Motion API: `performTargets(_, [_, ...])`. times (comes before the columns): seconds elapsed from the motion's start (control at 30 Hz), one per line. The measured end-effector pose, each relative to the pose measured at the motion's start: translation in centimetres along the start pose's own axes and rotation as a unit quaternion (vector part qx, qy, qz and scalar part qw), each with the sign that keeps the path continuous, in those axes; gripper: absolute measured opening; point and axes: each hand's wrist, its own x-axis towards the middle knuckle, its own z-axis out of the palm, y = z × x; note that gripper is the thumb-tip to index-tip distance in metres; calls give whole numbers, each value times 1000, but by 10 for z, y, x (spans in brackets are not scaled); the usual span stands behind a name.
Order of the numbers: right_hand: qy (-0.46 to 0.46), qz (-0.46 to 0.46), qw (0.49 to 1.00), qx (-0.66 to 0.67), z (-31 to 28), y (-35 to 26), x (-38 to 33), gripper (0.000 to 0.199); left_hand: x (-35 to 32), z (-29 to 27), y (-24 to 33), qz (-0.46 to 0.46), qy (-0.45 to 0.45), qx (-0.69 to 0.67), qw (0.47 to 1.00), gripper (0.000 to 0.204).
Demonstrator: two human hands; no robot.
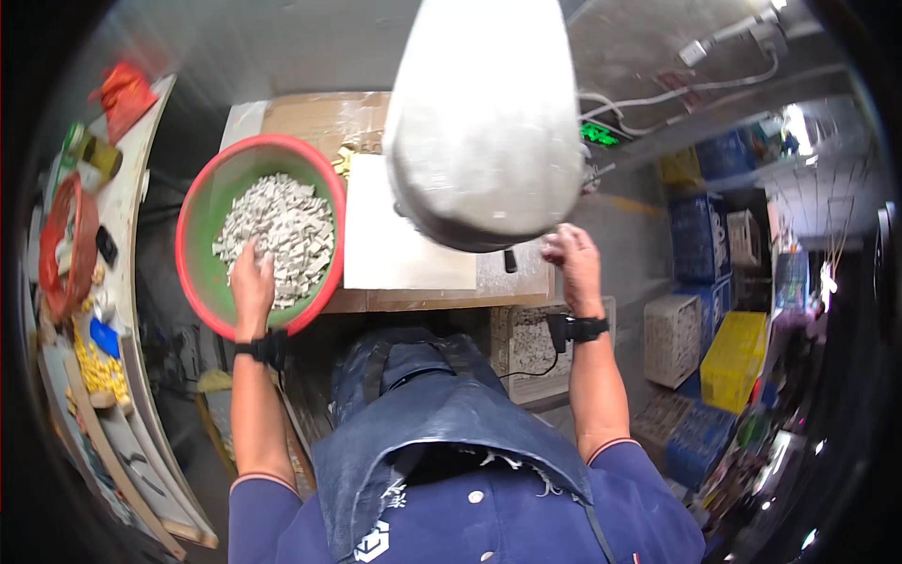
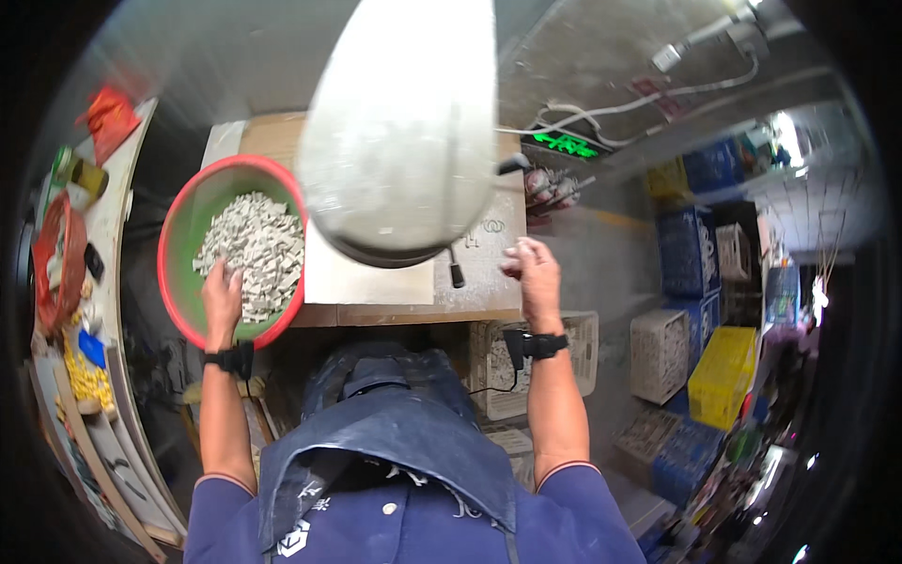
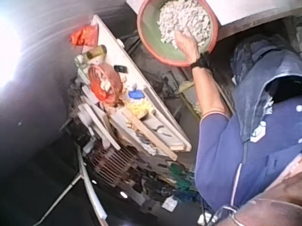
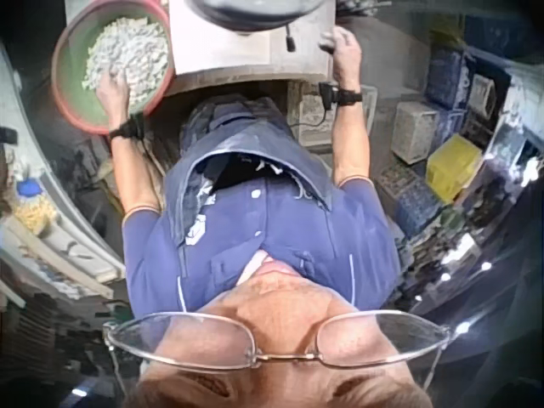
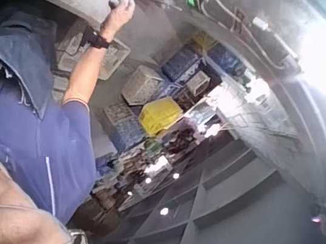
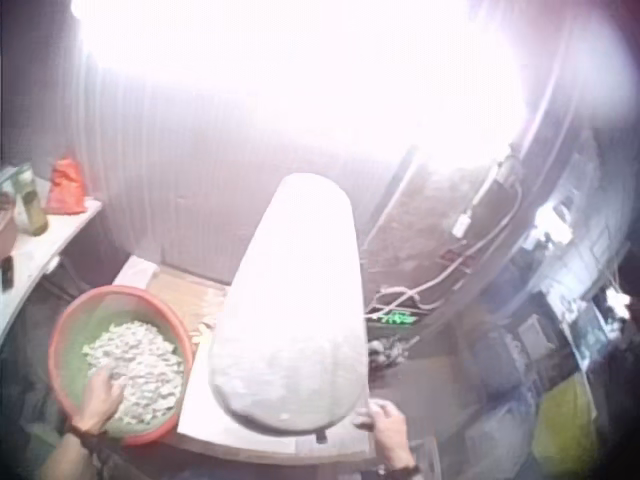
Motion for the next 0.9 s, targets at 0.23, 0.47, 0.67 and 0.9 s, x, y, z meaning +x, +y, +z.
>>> performTargets(0.23, [-9, 125, 991, -57, -19, 151, 37, 30, -86, 1, -4, -14, -44, 16, 999, 23])
performTargets(0.47, [-11, -71, 920, -385, 4, 189, 110, 38, -151, -24, 62, -79, -88, 76, 990, 21])
performTargets(0.67, [-91, -238, 821, -512, 47, 181, 161, 21, -203, -25, 73, -142, -65, 125, 980, 21])
performTargets(0.9, [-130, -283, 754, -578, 54, 192, 189, 7, -213, -11, 96, -184, -79, 113, 973, 21])
